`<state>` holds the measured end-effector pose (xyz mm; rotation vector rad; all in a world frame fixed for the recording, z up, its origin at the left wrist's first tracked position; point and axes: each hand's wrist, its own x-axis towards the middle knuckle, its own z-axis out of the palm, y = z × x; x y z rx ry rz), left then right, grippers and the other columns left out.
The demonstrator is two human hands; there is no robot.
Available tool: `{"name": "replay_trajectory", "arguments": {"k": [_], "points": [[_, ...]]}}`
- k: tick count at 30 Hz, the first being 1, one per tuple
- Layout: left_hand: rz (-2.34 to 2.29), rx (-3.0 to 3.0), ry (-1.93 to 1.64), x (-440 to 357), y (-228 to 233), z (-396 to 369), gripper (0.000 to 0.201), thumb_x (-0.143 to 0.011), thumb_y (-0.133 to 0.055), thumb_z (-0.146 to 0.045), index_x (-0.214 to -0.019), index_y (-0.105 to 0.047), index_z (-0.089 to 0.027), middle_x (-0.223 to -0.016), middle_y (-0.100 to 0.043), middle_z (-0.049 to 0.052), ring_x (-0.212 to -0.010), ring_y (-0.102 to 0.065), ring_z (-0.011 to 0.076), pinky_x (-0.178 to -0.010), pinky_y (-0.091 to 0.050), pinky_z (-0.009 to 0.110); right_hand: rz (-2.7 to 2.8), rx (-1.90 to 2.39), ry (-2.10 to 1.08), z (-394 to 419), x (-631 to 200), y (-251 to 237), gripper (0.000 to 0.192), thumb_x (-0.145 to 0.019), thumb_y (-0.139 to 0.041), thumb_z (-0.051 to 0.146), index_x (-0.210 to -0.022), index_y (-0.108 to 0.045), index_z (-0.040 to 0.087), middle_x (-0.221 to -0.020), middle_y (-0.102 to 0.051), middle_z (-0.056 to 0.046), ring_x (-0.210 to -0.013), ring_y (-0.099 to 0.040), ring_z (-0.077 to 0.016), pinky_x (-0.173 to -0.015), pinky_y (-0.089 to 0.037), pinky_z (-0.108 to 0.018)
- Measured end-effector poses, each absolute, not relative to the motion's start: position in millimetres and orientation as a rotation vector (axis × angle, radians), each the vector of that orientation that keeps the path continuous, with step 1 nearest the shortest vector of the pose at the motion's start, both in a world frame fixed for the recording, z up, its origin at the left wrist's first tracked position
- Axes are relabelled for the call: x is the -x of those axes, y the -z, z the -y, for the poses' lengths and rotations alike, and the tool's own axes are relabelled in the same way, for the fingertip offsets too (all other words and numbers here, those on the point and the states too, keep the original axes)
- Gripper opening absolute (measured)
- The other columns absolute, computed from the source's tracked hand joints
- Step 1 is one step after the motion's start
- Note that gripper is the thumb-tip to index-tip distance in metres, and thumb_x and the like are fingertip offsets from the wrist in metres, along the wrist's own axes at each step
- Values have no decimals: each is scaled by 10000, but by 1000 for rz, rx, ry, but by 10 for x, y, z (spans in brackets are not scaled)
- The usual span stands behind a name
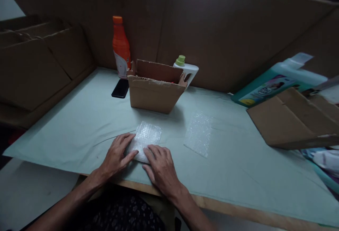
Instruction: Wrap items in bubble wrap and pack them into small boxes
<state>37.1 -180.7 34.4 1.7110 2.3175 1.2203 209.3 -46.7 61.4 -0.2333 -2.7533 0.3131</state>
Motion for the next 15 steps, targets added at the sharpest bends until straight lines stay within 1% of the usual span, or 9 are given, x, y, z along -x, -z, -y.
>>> {"name": "replay_trajectory", "arguments": {"k": [2, 3, 5, 7, 9, 11, 13, 15], "points": [[-2229, -1789, -1232, -417, -394, 1924, 540, -902, -628, -282, -1404, -457, -182, -1308, -583, 142, -1199, -537, 289, -1004, -467, 476, 2751, 254, -437, 474, -2101, -626, 323, -954, -532, 174, -1268, -605, 174, -1197, -712, -132, -1084, -639, -282, -911, -508, -476], [-2186, -1807, -1219, -448, -423, 1992, 555, -906, -616, -257, -1427, -434, -190, -1296, -593, 132, -1189, -538, 279, -1006, -462, 469, 2751, 269, -528, 473, -2113, -641, 325, -963, -519, 167, -1279, -597, 181, -1176, -725, -119, -1055, -652, -264, -904, -515, -459], [-2141, -1790, -1190, -504, -468, 2097, 561, -920, -559, -179, -1457, -401, -204, -1207, -639, 101, -1110, -564, 249, -968, -475, 439, 2775, 283, -720, 461, -2139, -672, 329, -984, -514, 191, -1306, -580, 211, -1159, -741, -84, -1008, -668, -230, -890, -525, -420], [-2164, -1747, -1164, -525, -478, 2111, 542, -926, -514, -137, -1454, -409, -200, -1097, -671, 81, -1011, -585, 232, -908, -492, 413, 2805, 296, -803, 430, -2137, -675, 313, -996, -527, 237, -1304, -583, 224, -1169, -743, -68, -1008, -672, -220, -898, -522, -404], [-2255, -1712, -1127, -492, -450, 2028, 473, -932, -529, -176, -1402, -473, -178, -1013, -683, 82, -935, -597, 238, -854, -505, 408, 2803, 356, -718, 383, -2080, -635, 281, -1000, -528, 266, -1262, -612, 205, -1171, -741, -82, -1034, -670, -236, -913, -508, -420], [-2386, -1638, -1098, -424, -412, 1909, 413, -931, -561, -243, -1335, -537, -156, -995, -686, 98, -923, -611, 256, -846, -509, 424, 2768, 438, -559, 335, -1985, -569, 265, -1004, -514, 276, -1214, -638, 171, -1139, -744, -110, -1028, -670, -258, -899, -499, -437], [-2469, -1511, -1118, -362, -393, 1832, 415, -929, -574, -304, -1313, -558, -145, -1018, -685, 112, -939, -625, 262, -852, -512, 424, 2747, 485, -429, 300, -1892, -509, 259, -1009, -492, 271, -1175, -655, 158, -1098, -749, -119, -986, -673, -264, -855, -498, -432], [-2444, -1353, -1159, -340, -407, 1841, 447, -936, -555, -349, -1336, -545, -150, -1029, -688, 103, -878, -636, 229, -809, -522, 380, 2741, 512, -334, 282, -1836, -472, 254, -1006, -488, 271, -1159, -663, 167, -1078, -745, -114, -953, -666, -263, -823, -493, -421]]}}
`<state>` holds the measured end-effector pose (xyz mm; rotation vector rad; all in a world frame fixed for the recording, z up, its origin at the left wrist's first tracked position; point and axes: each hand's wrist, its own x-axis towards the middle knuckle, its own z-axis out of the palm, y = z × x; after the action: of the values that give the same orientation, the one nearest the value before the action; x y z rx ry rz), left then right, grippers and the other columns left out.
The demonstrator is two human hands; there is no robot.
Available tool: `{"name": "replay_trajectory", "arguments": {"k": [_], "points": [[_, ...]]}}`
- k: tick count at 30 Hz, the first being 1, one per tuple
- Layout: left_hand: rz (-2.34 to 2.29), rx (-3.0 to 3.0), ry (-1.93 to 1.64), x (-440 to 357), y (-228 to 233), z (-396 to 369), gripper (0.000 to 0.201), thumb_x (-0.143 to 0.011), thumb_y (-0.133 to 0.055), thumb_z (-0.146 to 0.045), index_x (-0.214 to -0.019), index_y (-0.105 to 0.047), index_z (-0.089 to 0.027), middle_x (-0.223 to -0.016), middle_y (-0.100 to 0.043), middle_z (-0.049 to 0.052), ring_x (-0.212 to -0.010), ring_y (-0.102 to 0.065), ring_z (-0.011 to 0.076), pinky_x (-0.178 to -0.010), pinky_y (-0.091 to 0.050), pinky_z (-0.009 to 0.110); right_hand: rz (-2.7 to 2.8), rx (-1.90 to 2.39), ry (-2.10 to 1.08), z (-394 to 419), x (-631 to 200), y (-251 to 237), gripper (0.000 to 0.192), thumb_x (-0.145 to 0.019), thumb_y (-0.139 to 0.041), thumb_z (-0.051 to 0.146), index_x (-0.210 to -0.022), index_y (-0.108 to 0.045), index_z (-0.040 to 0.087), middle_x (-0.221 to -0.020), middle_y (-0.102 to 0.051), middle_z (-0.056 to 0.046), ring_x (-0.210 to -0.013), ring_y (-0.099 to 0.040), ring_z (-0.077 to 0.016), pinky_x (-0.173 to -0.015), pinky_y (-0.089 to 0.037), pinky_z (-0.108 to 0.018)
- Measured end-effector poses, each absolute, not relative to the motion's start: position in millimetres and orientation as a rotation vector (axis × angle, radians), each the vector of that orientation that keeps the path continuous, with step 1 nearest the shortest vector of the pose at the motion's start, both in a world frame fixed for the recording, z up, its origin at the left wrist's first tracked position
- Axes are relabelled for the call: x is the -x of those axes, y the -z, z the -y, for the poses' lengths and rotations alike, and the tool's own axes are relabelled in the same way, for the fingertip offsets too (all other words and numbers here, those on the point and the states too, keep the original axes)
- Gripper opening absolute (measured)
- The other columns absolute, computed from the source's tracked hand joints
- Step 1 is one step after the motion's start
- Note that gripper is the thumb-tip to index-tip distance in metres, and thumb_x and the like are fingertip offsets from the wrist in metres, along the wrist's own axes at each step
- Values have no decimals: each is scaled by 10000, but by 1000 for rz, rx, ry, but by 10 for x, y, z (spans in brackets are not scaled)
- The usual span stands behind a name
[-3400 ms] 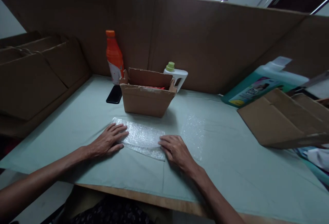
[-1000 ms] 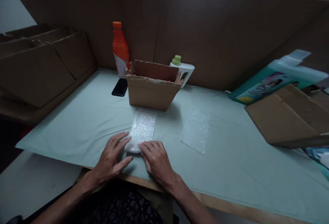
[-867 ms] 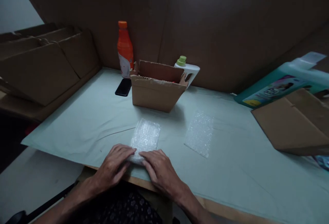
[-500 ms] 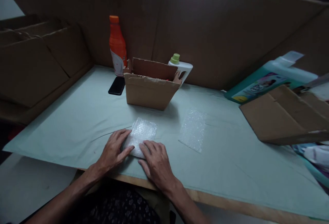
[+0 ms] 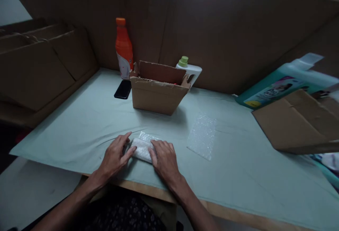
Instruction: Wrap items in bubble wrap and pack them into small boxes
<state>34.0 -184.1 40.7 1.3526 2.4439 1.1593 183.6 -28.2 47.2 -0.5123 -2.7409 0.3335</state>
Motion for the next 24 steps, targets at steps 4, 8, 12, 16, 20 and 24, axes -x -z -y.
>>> {"name": "replay_trajectory", "arguments": {"k": [4, 8, 12, 16, 20, 24], "points": [[-2334, -1110, -1110, -391, -481, 1971, 569, -905, -551, -377, -1427, -461, -169, -1027, -713, 68, -636, -578, 150, -678, -500, 316, 2694, 589, -207, 252, -1828, -425, 321, -968, -549, 323, -1230, -642, 162, -1219, -688, -149, -1097, -615, -308, -901, -476, -453], [-2276, -1004, -1067, -416, -506, 1909, 708, -849, -591, -376, -1485, -382, -146, -1009, -712, 67, -650, -582, 155, -704, -494, 325, 2686, 582, -256, 194, -1856, -333, 359, -944, -567, 337, -1227, -648, 131, -1365, -618, -181, -1318, -497, -359, -1031, -428, -519], [-2099, -841, -1307, -403, -427, 1741, 745, -812, -613, -348, -1478, -354, -137, -984, -655, 56, -716, -618, 147, -697, -529, 293, 2690, 573, -455, 172, -1902, -305, 243, -941, -553, 307, -1112, -693, 205, -1378, -626, -133, -1349, -494, -335, -1041, -435, -538], [-1985, -739, -1545, -452, -259, 1665, 744, -781, -626, -262, -1458, -342, -143, -1217, -591, 140, -809, -646, 143, -726, -577, 306, 2649, 561, -533, 181, -1949, -361, 207, -916, -567, 279, -1062, -700, 217, -1367, -638, -132, -1337, -522, -337, -1021, -461, -557], [-1911, -847, -1516, -516, -121, 1613, 758, -781, -590, -144, -1483, -304, -142, -1151, -644, 124, -834, -670, 158, -749, -586, 308, 2621, 486, -571, 147, -1978, -367, 177, -898, -577, 272, -1003, -711, 224, -1333, -664, -134, -1292, -575, -328, -996, -499, -545], [-1861, -1076, -1446, -528, -73, 1579, 800, -739, -517, -95, -1509, -304, -131, -1031, -680, 95, -870, -686, 189, -827, -586, 340, 2660, 445, -660, 49, -2028, -423, 383, -883, -625, 340, -1249, -665, 231, -1372, -636, -161, -1295, -579, -348, -1017, -502, -559]]}}
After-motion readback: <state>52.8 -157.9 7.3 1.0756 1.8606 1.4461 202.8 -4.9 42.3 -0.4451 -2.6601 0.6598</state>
